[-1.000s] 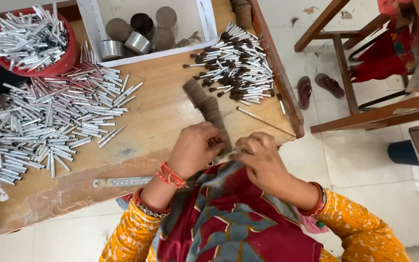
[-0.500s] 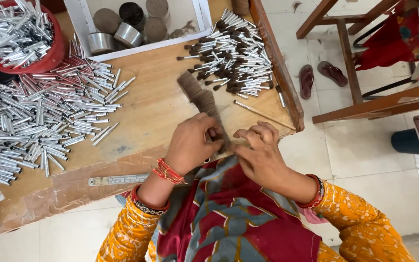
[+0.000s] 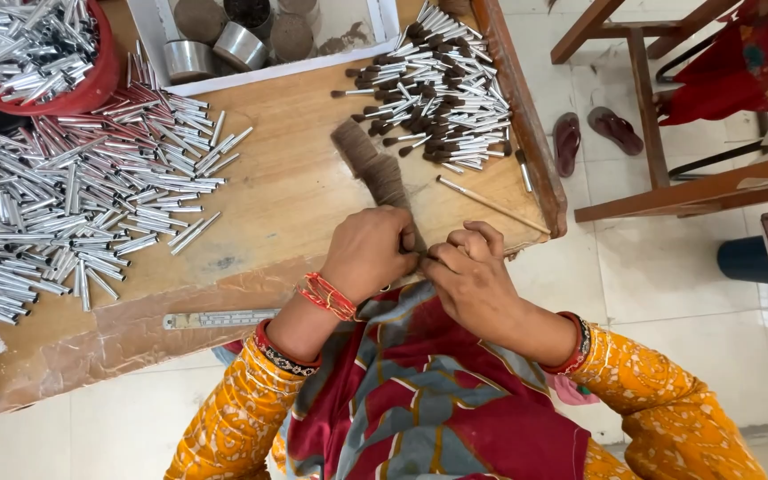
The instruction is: Assembling makeup brushes by inserting bristles into metal ferrules and aligning them using a small stick.
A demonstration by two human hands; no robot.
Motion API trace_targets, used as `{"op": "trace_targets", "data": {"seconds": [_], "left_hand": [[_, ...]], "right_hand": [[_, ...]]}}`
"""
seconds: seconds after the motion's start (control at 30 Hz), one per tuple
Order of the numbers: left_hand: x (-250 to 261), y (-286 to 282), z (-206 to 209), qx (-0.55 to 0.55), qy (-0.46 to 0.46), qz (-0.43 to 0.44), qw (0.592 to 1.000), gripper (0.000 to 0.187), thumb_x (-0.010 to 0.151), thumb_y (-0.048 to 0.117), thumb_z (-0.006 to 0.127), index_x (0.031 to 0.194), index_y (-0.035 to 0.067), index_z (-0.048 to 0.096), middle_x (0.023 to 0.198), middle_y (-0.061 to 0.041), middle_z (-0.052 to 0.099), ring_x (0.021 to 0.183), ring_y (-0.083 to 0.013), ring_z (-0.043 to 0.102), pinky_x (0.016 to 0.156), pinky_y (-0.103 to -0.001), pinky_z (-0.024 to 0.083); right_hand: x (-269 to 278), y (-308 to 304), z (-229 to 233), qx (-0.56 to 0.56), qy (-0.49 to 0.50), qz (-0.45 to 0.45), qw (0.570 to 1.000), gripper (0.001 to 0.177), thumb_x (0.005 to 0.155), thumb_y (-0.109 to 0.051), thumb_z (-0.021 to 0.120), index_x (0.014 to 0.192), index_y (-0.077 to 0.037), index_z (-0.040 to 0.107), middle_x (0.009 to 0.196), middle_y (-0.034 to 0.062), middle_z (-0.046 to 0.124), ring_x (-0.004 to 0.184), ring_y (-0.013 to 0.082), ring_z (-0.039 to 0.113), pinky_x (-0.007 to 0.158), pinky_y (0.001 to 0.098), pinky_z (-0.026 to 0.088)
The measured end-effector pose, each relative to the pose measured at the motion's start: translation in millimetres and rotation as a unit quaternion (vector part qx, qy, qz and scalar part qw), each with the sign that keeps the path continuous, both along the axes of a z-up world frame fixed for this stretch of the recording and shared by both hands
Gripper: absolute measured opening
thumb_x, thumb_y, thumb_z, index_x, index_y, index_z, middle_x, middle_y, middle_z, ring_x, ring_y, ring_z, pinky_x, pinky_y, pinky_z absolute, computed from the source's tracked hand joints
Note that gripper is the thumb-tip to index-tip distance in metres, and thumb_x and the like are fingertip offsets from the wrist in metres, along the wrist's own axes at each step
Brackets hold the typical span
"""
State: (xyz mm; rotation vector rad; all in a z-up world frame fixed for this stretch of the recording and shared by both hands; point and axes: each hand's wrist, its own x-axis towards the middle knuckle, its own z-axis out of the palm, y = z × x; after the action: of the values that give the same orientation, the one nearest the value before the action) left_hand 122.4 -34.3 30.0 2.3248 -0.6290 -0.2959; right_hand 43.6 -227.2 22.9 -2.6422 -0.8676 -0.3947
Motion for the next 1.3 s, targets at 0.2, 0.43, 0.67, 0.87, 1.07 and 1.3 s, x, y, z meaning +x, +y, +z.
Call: {"op": "trace_targets", "data": {"seconds": [0.2, 0.43, 0.67, 0.87, 1.07, 1.3], "left_hand": [[-2, -2, 1, 0.0, -0.039, 0.002, 0.999, 0.025, 0.066, 0.019, 0.081, 0.076, 0.009, 0.061, 0.082, -0.011, 0.066, 0.081, -0.0356, 0.066, 0.069, -0.049, 0.052], [-6, 0, -5, -0.019, -0.092, 0.012, 0.996, 0.023, 0.068, 0.016, 0.079, 0.079, 0.009, 0.06, 0.083, -0.011, 0.064, 0.08, -0.035, 0.066, 0.068, -0.048, 0.052], [-30, 14, 22, -0.107, -0.106, 0.067, 0.986, 0.02, 0.076, 0.014, 0.08, 0.086, 0.008, 0.063, 0.081, -0.009, 0.064, 0.072, -0.0286, 0.065, 0.064, -0.042, 0.052], [-75, 38, 40, -0.172, -0.073, 0.16, 0.969, 0.017, 0.083, 0.011, 0.082, 0.091, 0.004, 0.068, 0.082, -0.008, 0.066, 0.058, -0.0187, 0.061, 0.055, -0.033, 0.048], [-114, 31, 41, -0.215, -0.001, 0.179, 0.96, 0.018, 0.086, 0.008, 0.079, 0.1, 0.002, 0.071, 0.086, -0.009, 0.069, 0.06, -0.0148, 0.064, 0.055, -0.029, 0.051], [-133, 25, 18, -0.304, 0.145, 0.144, 0.93, 0.015, 0.093, 0.002, 0.072, 0.108, -0.001, 0.072, 0.089, -0.009, 0.075, 0.069, -0.0114, 0.069, 0.059, -0.026, 0.054]], "right_hand": [[0, 1, 14, 0.001, 0.065, 0.006, 0.998, 0.017, 0.074, -0.005, 0.073, 0.089, -0.009, 0.07, 0.101, 0.0031, 0.063, 0.112, 0.0295, 0.053, 0.111, 0.0551, 0.033], [-3, -1, 12, 0.008, 0.063, 0.005, 0.998, 0.018, 0.078, -0.006, 0.074, 0.095, -0.009, 0.07, 0.101, 0.0026, 0.063, 0.11, 0.0263, 0.055, 0.112, 0.0549, 0.033], [-7, -7, 0, -0.038, 0.0, 0.044, 0.998, 0.029, 0.079, -0.008, 0.067, 0.107, -0.005, 0.074, 0.102, 0.0039, 0.064, 0.109, 0.0244, 0.056, 0.116, 0.0543, 0.034], [-3, -12, 3, -0.118, -0.105, 0.15, 0.976, 0.033, 0.081, -0.013, 0.064, 0.109, 0.004, 0.072, 0.102, 0.0093, 0.063, 0.11, 0.025, 0.058, 0.118, 0.0559, 0.038], [-8, -11, 25, -0.132, -0.151, 0.192, 0.961, 0.027, 0.084, -0.013, 0.064, 0.105, 0.003, 0.071, 0.101, 0.0084, 0.063, 0.106, 0.0232, 0.059, 0.114, 0.0577, 0.044], [-33, -8, 49, -0.124, -0.185, 0.216, 0.951, 0.027, 0.088, -0.016, 0.065, 0.105, 0.004, 0.072, 0.099, 0.0097, 0.063, 0.095, 0.0217, 0.062, 0.107, 0.055, 0.048]]}}
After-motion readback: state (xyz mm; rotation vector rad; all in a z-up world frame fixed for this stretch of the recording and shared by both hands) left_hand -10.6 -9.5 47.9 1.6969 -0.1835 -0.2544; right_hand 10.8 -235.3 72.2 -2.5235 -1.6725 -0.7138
